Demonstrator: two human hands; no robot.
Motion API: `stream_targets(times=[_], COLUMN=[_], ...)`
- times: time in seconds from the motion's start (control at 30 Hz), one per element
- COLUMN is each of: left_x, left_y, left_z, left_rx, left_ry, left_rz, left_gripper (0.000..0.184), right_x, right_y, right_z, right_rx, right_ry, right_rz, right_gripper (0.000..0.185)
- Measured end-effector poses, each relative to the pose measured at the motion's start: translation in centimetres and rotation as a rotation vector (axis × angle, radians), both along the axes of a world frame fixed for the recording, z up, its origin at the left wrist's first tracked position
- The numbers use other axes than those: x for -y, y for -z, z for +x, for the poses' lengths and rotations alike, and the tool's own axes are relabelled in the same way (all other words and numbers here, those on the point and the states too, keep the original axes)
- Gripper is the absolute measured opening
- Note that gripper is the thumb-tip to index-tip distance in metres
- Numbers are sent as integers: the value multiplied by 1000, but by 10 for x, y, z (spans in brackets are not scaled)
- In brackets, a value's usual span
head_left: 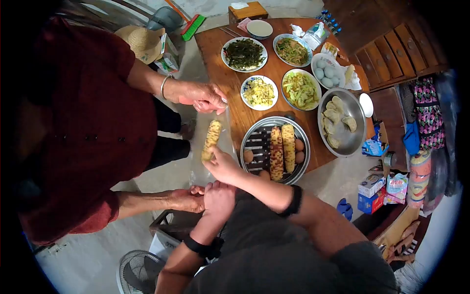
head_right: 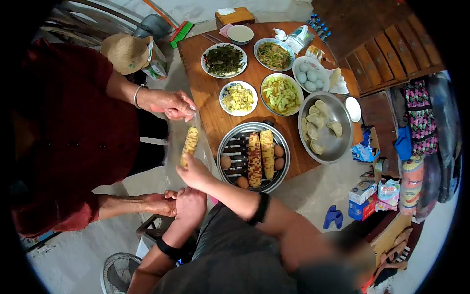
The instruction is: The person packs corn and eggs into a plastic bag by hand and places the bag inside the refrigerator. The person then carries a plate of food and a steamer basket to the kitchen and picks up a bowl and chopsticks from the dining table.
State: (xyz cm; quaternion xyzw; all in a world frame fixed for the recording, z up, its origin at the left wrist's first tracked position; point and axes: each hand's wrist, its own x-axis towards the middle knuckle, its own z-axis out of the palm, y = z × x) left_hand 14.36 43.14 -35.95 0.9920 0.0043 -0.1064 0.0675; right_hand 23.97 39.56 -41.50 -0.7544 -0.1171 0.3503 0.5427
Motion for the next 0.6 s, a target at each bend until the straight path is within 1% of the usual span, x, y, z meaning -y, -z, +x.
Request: stream_targets(times=[0.03,0.07,0.1,0.13,0.2,0.23,0.3,0.33,0.4,0.43,0.47,0.53,0.57,0.6], left_x=[-1,-3,-5,-7,-10,-9,-7,-6,-5,-5,-5,-4,-4,-6], left_y=[-3,-5,-6,-4,0,-3,-5,-5,-7,-8,-8,-8,-7,-5], left_z=[0,2,3,2,2,2,1,1,2,3,2,2,2,3], left_rx=[18,34,72,68,49,47,58,76,69,68,65,57,55,21], left_ry=[5,8,-50,-54,-29,-26,-30,-32,-35,-31,-33,-20,-30,-34], left_rz=[8,19,-82,-80,-91,-91,-114,-139,-153,-171,-169,-98,-95,-111], left_gripper=[9,8,6,6,4,4,4,5,5,6,6,11,11,12], right_x=[15,40,66,90,141,149,160,158,151,147,147,153,155,160], right_y=[-20,-44,-46,-45,-5,8,25,30,40,36,33,27,26,25], right_z=[0,8,16,29,44,44,28,23,7,2,2,7,9,13], right_rx=[87,111,64,256,594,596,542,544,686,549,546,496,495,496], right_ry=[-22,-20,89,203,109,108,12,9,-54,-97,-100,-50,-1,-10], right_rz=[106,197,144,46,-638,-634,-892,-886,-903,-949,-947,-783,-680,-671], right_gripper=[21,18,14,17,33,33,61,61,87,91,91,90,84,84])
